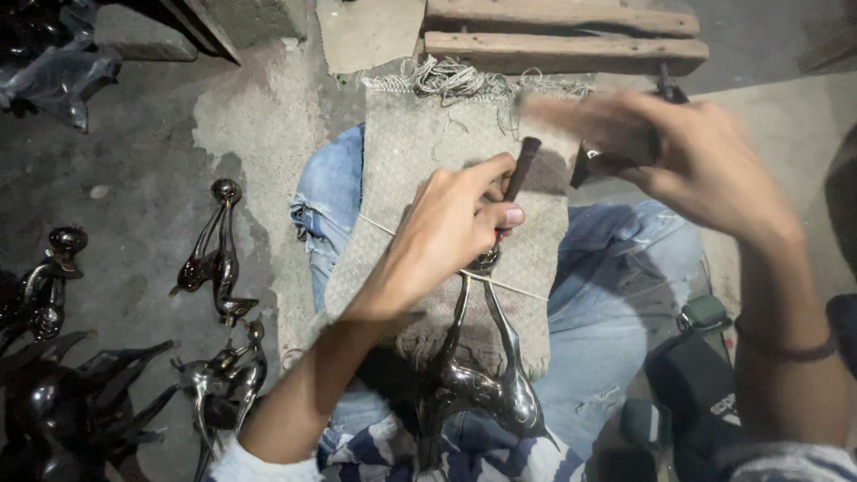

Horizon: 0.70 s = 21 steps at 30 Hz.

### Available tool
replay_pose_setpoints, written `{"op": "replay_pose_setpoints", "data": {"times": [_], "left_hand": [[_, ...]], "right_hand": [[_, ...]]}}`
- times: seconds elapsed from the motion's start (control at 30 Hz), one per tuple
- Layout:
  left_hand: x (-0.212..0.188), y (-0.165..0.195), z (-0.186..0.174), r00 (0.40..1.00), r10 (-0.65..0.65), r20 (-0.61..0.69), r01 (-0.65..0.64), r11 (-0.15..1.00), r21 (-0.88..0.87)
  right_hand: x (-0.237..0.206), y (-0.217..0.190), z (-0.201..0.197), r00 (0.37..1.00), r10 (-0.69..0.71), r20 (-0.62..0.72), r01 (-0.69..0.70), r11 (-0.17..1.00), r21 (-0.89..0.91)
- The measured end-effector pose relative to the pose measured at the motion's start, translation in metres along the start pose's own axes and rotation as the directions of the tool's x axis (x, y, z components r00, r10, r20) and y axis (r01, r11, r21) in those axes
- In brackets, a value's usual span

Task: The person sits on the floor and repeatedly hammers a metal bird-shaped sculpture using a chisel and hammer. They adjust the sculpture's position multiple times and continue striking the same areas.

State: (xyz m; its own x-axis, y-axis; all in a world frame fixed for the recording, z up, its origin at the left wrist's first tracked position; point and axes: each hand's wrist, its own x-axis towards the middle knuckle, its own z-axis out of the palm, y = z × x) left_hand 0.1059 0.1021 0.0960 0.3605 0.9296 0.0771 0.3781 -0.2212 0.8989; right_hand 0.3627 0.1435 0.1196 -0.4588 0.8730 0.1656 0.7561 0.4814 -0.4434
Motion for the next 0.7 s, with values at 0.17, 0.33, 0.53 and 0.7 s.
{"op": "replay_pose_setpoints", "data": {"times": [0.17, 0.33, 0.53, 0.7], "left_hand": [[0.024, -0.013, -0.008, 0.967, -0.143, 0.210, 0.152, 0.988, -0.031], [0.029, -0.020, -0.008, 0.937, -0.141, 0.319, 0.182, 0.978, -0.104], [0.031, -0.023, -0.008, 0.924, -0.090, 0.370, 0.157, 0.975, -0.156], [0.022, -0.017, -0.005, 0.958, -0.075, 0.276, 0.107, 0.989, -0.102]], "right_hand": [[-0.007, 0.006, 0.014, 0.974, 0.213, -0.077, -0.200, 0.968, 0.153], [-0.016, 0.022, 0.021, 0.976, 0.094, -0.196, -0.055, 0.980, 0.193], [-0.019, 0.025, 0.027, 0.992, 0.079, -0.101, -0.044, 0.948, 0.315], [-0.014, 0.012, 0.019, 0.933, 0.354, -0.068, -0.273, 0.816, 0.509]]}}
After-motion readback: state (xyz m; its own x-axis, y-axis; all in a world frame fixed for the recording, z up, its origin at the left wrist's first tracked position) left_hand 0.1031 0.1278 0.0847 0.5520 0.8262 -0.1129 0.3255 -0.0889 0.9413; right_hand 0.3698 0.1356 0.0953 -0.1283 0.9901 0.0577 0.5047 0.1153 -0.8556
